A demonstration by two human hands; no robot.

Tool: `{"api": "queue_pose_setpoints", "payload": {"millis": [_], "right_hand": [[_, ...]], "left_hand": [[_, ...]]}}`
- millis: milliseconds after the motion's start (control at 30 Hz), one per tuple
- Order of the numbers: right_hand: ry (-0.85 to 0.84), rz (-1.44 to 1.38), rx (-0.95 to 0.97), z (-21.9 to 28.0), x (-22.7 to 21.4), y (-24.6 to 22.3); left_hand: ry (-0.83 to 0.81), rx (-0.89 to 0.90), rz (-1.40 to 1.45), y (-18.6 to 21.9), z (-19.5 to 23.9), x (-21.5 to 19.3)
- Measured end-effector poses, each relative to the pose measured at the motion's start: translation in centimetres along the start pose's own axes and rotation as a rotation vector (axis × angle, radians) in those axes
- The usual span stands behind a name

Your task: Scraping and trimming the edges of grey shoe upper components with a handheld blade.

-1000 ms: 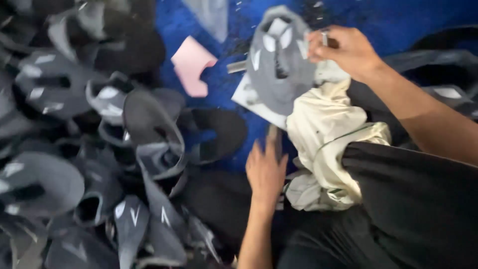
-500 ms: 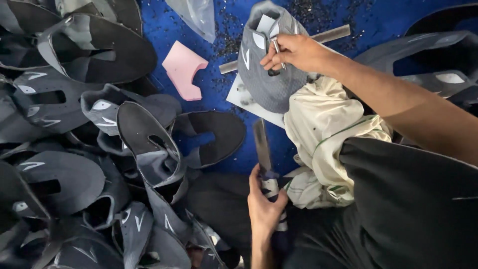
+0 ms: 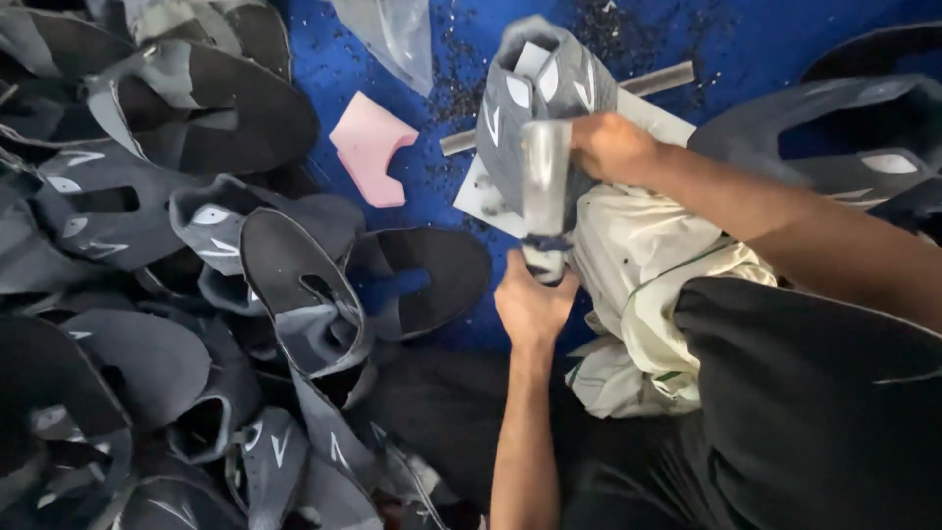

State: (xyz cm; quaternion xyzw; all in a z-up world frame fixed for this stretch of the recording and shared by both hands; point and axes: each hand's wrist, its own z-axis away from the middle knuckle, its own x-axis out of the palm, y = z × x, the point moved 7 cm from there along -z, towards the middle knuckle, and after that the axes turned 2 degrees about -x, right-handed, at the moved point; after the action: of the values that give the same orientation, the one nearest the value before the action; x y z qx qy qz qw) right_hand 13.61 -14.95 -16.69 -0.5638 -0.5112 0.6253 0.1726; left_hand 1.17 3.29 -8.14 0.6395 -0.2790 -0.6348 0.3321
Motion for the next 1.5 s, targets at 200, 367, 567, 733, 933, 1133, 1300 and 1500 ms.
{"api": "queue_pose_setpoints", "payload": {"millis": [200,367,567,733,933,1133,1300,1500], "right_hand": [[0.214,-0.792,0.347,-2.1,-2.2,2.0],[0.055,-0.648,0.361,-3.5,-1.2,4.1],[0.076,-0.466,0.208,-2.1,-0.5,2.8],[0.066,-0.008,0.048,-1.1,0.7,2.6],[0.230,-0.743,0.437,-3.9,-1.8,4.5],[0.156,-0.403,0.176,-3.3,-1.5,2.2],[0.198,-0.178,-0.014,-2.3,-1.1,2.2],[0.257,-0.771,0.324,-4.9,-2.3,5.1]], "left_hand": [[-0.031,-0.345,0.069,-0.5,2.1,-3.0],[0.104,-0.264,0.324,5.7,1.0,-9.0],[0.215,0.386,0.758,11.1,-2.5,-10.6],[-0.072,-0.218,-0.154,-3.4,0.0,2.9],[0.132,-0.306,0.300,4.0,0.1,-5.9],[0.186,-0.060,0.434,7.2,-1.5,-6.0],[-0.003,-0.220,0.223,-1.6,-0.7,1.8],[0.126,-0.293,0.332,5.1,-1.1,-5.3]]}}
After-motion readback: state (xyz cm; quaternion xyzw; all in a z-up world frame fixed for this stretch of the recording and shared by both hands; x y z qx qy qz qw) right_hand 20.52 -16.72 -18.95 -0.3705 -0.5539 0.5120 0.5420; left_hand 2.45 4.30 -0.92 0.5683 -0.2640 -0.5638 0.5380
